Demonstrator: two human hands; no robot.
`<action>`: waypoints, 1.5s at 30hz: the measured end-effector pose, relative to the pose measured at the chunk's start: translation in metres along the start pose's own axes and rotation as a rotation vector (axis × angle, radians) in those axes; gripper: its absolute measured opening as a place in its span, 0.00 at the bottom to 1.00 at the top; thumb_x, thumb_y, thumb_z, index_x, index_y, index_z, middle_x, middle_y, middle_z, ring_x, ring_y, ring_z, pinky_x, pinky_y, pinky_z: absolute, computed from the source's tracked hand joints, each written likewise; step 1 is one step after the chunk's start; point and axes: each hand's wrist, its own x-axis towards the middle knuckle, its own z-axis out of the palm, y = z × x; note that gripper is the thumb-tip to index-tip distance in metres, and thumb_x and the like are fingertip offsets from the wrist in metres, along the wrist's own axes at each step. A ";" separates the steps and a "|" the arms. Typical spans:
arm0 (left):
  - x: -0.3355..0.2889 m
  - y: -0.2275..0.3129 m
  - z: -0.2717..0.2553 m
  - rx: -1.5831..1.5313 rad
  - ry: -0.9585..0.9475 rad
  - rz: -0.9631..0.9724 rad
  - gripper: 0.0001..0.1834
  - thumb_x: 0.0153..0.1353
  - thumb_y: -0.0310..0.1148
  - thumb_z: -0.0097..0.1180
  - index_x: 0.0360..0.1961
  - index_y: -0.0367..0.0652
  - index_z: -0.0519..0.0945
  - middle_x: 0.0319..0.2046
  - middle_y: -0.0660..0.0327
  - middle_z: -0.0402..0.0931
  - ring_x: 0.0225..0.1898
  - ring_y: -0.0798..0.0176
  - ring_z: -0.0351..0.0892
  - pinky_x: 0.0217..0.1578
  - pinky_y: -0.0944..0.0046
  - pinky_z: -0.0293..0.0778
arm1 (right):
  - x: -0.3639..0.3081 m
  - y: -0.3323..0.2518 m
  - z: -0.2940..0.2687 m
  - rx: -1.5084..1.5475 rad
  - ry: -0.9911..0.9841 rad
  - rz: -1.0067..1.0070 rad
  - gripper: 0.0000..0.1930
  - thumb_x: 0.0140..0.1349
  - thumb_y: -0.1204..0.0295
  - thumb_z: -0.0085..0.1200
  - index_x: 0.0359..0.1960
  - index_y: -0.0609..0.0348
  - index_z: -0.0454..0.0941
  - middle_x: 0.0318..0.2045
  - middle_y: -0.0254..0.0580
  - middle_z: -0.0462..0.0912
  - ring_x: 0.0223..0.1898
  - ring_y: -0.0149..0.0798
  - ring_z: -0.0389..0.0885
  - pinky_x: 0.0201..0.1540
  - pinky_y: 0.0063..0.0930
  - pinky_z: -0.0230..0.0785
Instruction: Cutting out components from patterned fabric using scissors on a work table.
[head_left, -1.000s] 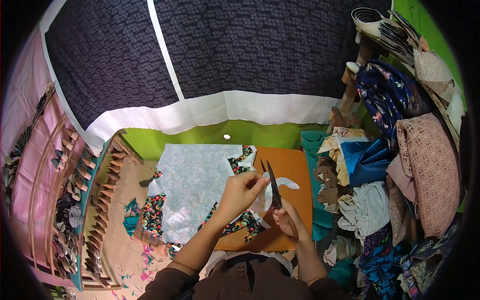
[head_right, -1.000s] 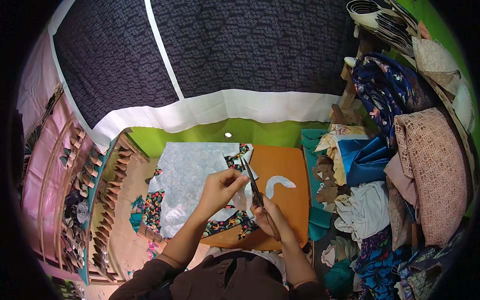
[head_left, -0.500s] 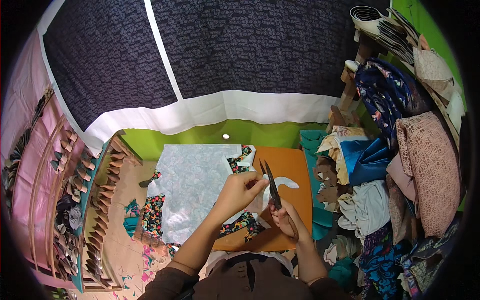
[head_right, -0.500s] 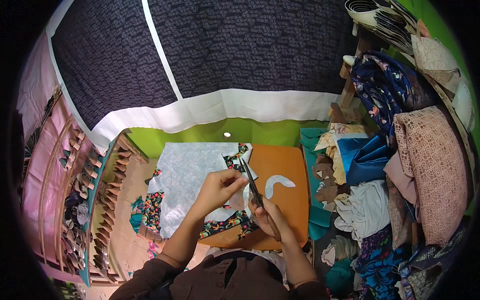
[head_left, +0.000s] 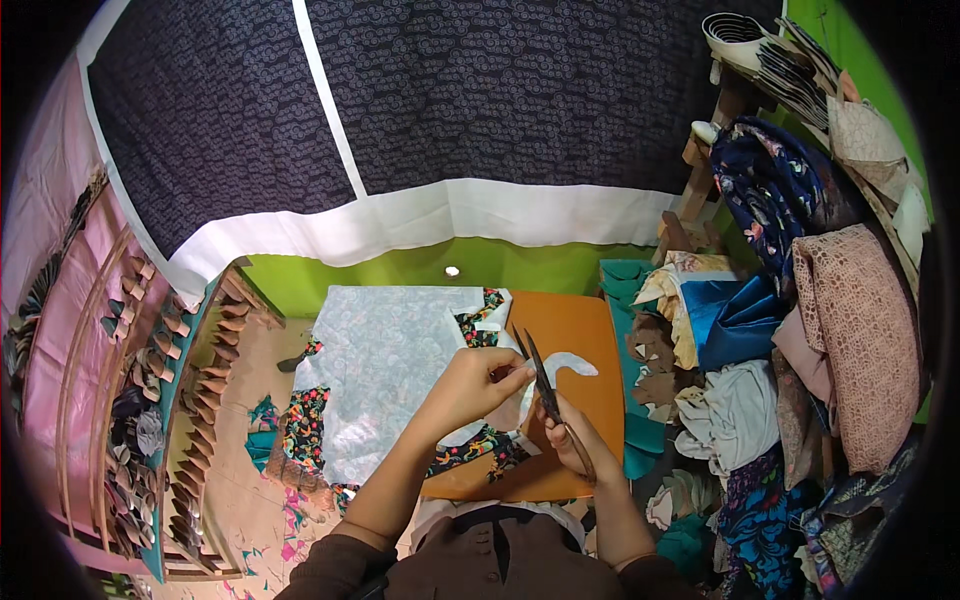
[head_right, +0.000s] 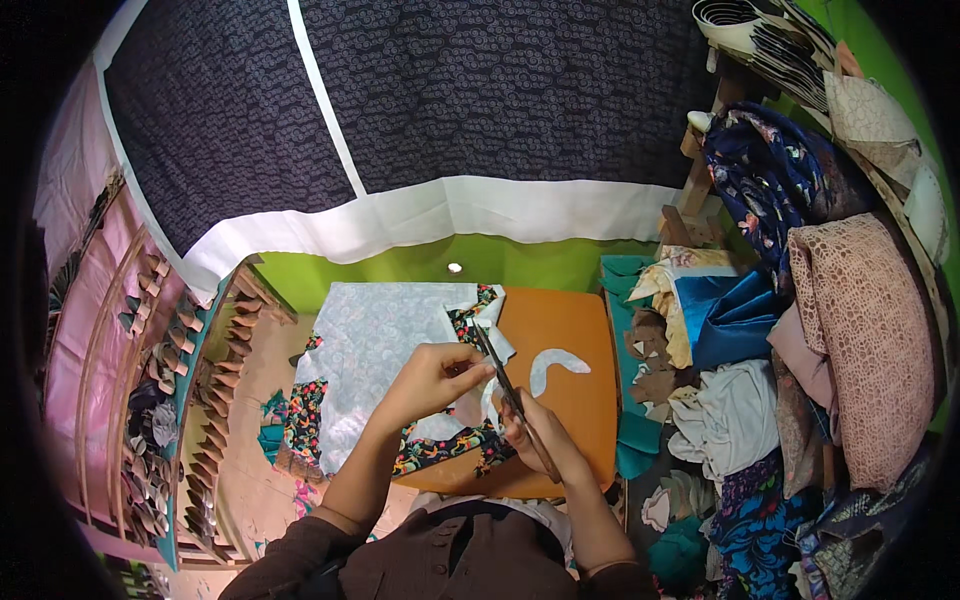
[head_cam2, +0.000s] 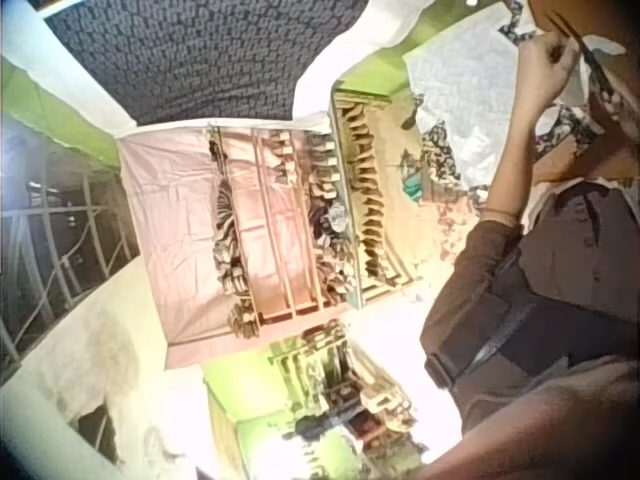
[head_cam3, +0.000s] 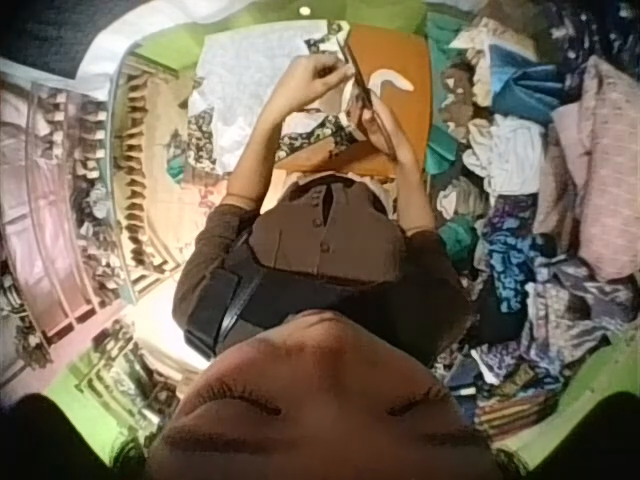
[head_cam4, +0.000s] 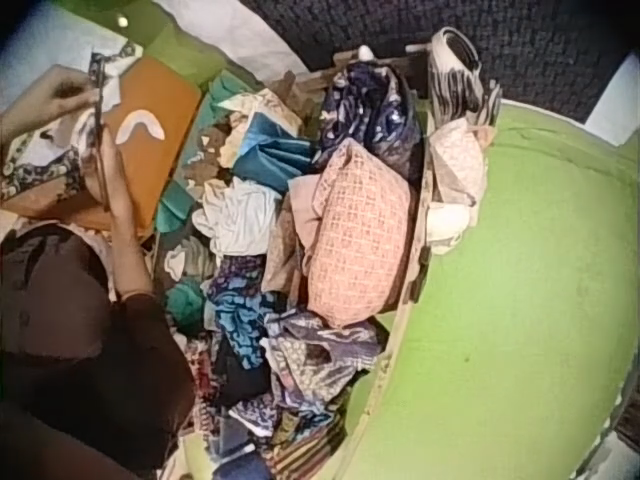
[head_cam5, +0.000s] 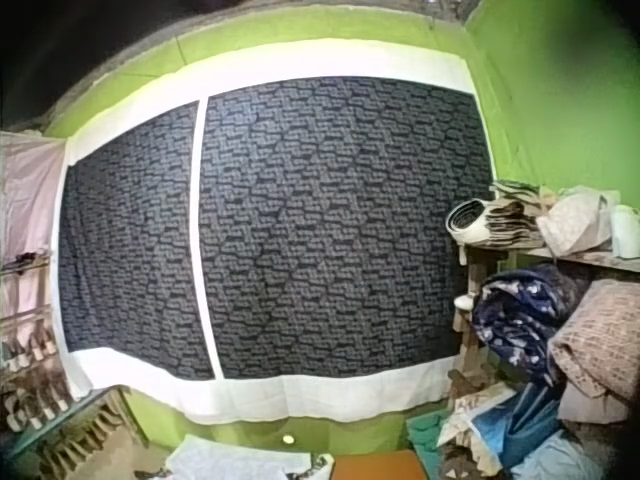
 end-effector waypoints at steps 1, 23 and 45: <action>0.000 -0.001 0.000 0.000 0.000 0.000 0.13 0.52 0.35 0.53 0.23 0.34 0.75 0.13 0.58 0.67 0.15 0.68 0.63 0.19 0.68 0.62 | -0.001 0.004 -0.003 -0.165 -0.036 -0.196 0.35 0.46 0.38 0.41 0.37 0.62 0.62 0.25 0.29 0.60 0.24 0.21 0.58 0.24 0.12 0.53; -0.001 -0.007 0.003 -0.070 0.032 -0.052 0.13 0.53 0.36 0.52 0.26 0.34 0.76 0.13 0.61 0.68 0.15 0.72 0.64 0.19 0.71 0.63 | -0.007 -0.002 -0.001 -0.127 -0.052 -0.206 0.32 0.49 0.37 0.39 0.30 0.59 0.63 0.19 0.25 0.60 0.17 0.19 0.56 0.17 0.11 0.47; 0.003 -0.060 0.007 -0.827 0.314 -0.493 0.10 0.63 0.40 0.32 0.30 0.47 0.60 0.22 0.64 0.60 0.20 0.67 0.69 0.23 0.67 0.73 | 0.081 0.150 -0.068 -1.399 0.352 0.084 0.21 0.50 0.67 0.49 0.43 0.68 0.61 0.39 0.68 0.63 0.40 0.60 0.69 0.37 0.44 0.67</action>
